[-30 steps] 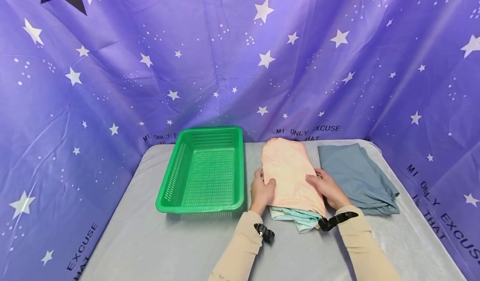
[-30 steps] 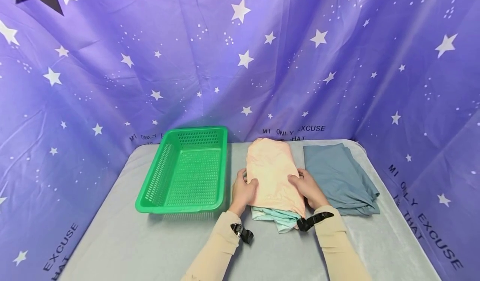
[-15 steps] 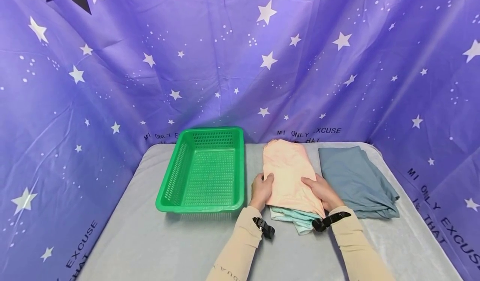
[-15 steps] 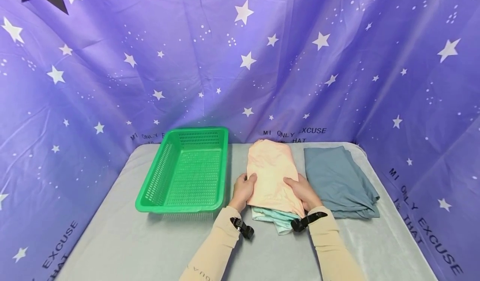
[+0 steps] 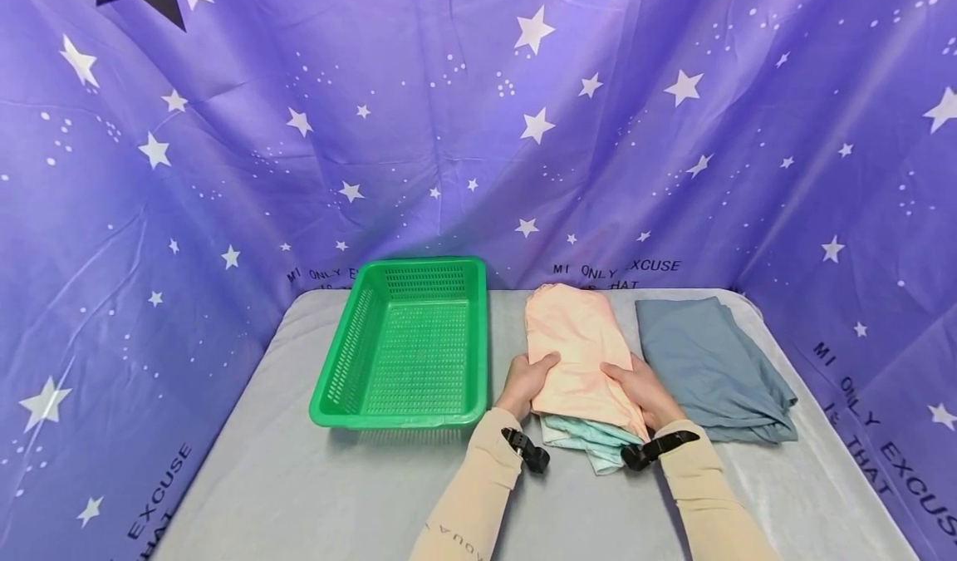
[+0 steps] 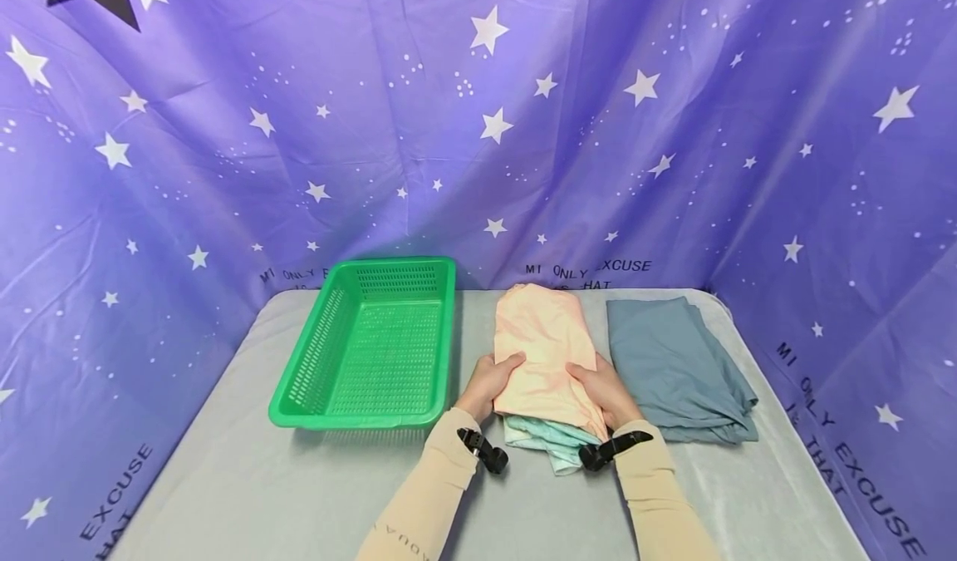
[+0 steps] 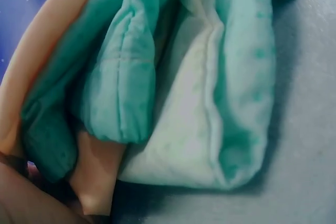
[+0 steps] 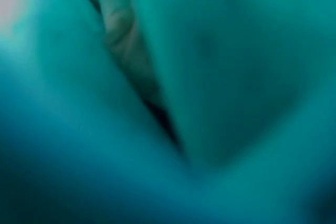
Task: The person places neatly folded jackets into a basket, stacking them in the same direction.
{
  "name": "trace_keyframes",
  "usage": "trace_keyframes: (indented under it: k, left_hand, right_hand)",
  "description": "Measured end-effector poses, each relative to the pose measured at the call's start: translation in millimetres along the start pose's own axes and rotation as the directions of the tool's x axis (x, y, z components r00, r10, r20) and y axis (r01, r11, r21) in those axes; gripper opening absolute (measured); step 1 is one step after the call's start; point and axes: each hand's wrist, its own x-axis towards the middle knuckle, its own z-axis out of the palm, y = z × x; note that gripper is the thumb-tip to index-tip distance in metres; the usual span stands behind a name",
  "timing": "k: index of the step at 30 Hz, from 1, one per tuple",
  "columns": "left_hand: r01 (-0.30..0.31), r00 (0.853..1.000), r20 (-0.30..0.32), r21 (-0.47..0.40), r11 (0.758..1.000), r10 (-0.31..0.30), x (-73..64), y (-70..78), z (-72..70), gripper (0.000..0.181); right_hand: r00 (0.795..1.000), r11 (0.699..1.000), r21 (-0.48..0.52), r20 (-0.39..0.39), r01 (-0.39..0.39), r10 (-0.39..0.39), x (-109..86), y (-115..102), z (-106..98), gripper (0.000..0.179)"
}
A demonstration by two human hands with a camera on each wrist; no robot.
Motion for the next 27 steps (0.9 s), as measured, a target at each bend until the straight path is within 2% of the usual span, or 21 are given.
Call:
trace_keyframes:
  k: [6,10,14,19,24,27]
  left_hand:
    - [-0.027,0.999,-0.024,-0.067,0.997,0.026,-2.6,4.4,2.6,0.037]
    - [-0.077,0.997,-0.020,-0.094,0.993,0.075,-5.1,8.1,6.6,0.039]
    - [-0.093,0.996,-0.024,-0.126,0.988,0.090,-6.6,9.8,7.1,0.042]
    - [-0.078,0.997,-0.001,-0.178,0.981,0.079,-8.9,8.9,6.9,0.051]
    - [-0.076,0.996,0.026,-0.268,0.960,0.086,-11.2,9.3,8.1,0.056]
    - [-0.075,0.996,0.018,-0.283,0.956,0.084,-13.0,10.5,9.2,0.057]
  right_hand:
    - [1.000,0.999,-0.016,0.002,0.028,-0.028,-3.3,-3,4,0.074]
    - [0.999,0.999,-0.027,-0.015,0.041,-0.042,-7.3,-5,5,0.072]
    - [0.997,0.998,0.003,-0.014,0.070,-0.069,-8.8,-7,8,0.071]
    - [0.996,0.996,0.009,-0.034,0.083,-0.083,-9.5,-6,11,0.069]
    - [0.991,0.994,-0.026,-0.072,0.110,-0.112,-10.7,-6,12,0.068]
    - [0.989,0.992,-0.030,-0.086,0.119,-0.122,-12.0,-7,12,0.067]
